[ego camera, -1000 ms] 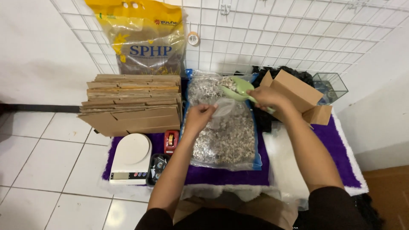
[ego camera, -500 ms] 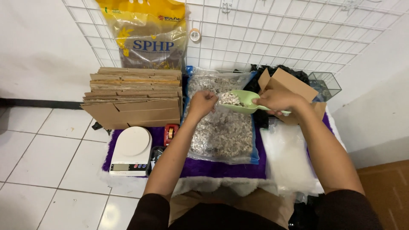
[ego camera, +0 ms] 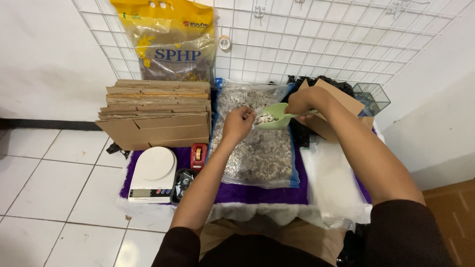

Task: Assembling a cardboard box from a flat state and preparing small bags of gravel for packing using a scoop.

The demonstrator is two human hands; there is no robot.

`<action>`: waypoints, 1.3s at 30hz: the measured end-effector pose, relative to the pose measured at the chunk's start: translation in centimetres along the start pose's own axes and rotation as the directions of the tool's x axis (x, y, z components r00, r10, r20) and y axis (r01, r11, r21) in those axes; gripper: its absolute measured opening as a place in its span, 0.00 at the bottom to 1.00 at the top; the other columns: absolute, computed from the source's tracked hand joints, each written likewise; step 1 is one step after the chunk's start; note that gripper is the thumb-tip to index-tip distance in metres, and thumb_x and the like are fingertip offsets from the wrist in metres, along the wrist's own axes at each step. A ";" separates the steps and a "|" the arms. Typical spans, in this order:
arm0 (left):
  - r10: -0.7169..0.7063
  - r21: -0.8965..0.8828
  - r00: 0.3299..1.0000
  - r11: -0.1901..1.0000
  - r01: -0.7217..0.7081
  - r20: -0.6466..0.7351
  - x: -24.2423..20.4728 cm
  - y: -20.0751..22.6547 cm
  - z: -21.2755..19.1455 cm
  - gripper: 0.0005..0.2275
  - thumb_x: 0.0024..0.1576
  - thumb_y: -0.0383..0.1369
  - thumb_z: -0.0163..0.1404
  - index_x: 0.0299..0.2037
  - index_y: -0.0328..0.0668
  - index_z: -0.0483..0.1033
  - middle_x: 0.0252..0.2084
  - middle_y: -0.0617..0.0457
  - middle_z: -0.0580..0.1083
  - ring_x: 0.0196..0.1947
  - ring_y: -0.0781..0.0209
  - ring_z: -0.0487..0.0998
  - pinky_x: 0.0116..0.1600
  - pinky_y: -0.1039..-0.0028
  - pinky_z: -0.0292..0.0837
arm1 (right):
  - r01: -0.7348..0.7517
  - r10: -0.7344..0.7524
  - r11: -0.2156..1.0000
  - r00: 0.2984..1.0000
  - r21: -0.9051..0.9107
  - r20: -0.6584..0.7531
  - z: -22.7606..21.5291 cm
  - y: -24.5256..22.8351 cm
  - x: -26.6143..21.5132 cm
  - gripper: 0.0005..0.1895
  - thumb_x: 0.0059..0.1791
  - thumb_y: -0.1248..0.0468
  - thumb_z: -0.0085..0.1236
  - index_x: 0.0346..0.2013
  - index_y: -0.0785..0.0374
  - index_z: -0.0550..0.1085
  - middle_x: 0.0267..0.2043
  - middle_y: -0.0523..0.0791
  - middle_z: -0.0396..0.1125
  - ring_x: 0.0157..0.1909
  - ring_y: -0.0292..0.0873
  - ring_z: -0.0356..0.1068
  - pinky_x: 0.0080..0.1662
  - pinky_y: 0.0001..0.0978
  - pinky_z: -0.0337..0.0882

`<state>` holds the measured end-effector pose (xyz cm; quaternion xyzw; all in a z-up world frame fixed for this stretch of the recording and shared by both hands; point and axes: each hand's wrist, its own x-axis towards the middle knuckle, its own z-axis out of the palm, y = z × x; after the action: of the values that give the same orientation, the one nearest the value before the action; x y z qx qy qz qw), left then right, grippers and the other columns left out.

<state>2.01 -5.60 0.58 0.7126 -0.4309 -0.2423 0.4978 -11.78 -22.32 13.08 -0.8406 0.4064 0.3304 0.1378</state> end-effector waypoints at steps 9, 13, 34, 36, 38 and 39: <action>-0.006 -0.023 1.000 1.000 0.005 -0.028 -0.9 0.5 -0.8 0.12 0.61 0.33 0.50 0.47 0.36 0.81 0.32 0.45 0.79 0.33 0.55 0.81 0.35 0.67 0.78 | -0.079 0.080 0.997 0.997 -0.010 0.017 -2.1 -3.3 -2.8 0.18 0.51 0.58 0.43 0.26 0.65 0.76 0.24 0.45 0.73 0.20 0.39 0.68 0.29 0.29 0.70; 0.006 -0.021 1.000 1.000 -0.006 -0.027 -0.5 0.0 -0.8 0.13 0.61 0.33 0.49 0.49 0.32 0.80 0.32 0.43 0.79 0.33 0.55 0.80 0.34 0.67 0.77 | -0.109 0.108 0.992 0.994 -0.065 -0.012 -1.3 -3.2 -2.2 0.19 0.50 0.60 0.40 0.24 0.63 0.78 0.23 0.44 0.72 0.20 0.39 0.65 0.34 0.33 0.68; -0.030 -0.163 0.996 0.987 0.016 -0.083 1.3 -4.3 0.5 0.13 0.60 0.34 0.51 0.48 0.32 0.80 0.33 0.42 0.80 0.31 0.55 0.81 0.33 0.67 0.77 | 0.007 0.201 0.777 0.945 0.629 -0.259 18.9 11.9 0.4 0.26 0.55 0.54 0.42 0.57 0.71 0.73 0.22 0.55 0.74 0.22 0.50 0.76 0.32 0.42 0.76; -0.048 -0.229 0.996 0.973 0.031 -0.072 1.5 -4.8 0.7 0.17 0.58 0.37 0.55 0.51 0.30 0.79 0.32 0.43 0.80 0.27 0.60 0.81 0.30 0.71 0.78 | -0.063 0.269 0.754 0.938 0.654 -0.220 24.9 15.8 6.2 0.30 0.54 0.49 0.42 0.52 0.73 0.77 0.30 0.59 0.76 0.31 0.53 0.79 0.40 0.46 0.75; -0.054 -0.270 0.997 0.962 0.037 -0.058 -0.5 -2.5 -0.1 0.18 0.59 0.37 0.55 0.53 0.28 0.77 0.32 0.42 0.80 0.27 0.59 0.80 0.31 0.70 0.78 | -0.125 0.305 0.809 0.924 0.574 -0.229 26.6 15.4 7.0 0.34 0.53 0.45 0.39 0.55 0.72 0.76 0.42 0.61 0.74 0.45 0.58 0.76 0.48 0.52 0.73; -0.054 -0.310 0.998 0.950 0.037 -0.045 -1.4 -1.2 -0.5 0.20 0.59 0.37 0.55 0.55 0.26 0.76 0.32 0.41 0.79 0.27 0.59 0.80 0.32 0.70 0.79 | -0.186 0.340 0.852 0.907 0.490 -0.247 27.4 15.3 7.3 0.39 0.52 0.41 0.36 0.57 0.71 0.75 0.53 0.64 0.73 0.59 0.64 0.72 0.56 0.57 0.71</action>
<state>2.14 -4.04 -0.46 0.6418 -0.3579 -0.2993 0.6086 -32.43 -22.62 -11.60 -0.7627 0.6019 0.0987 0.2151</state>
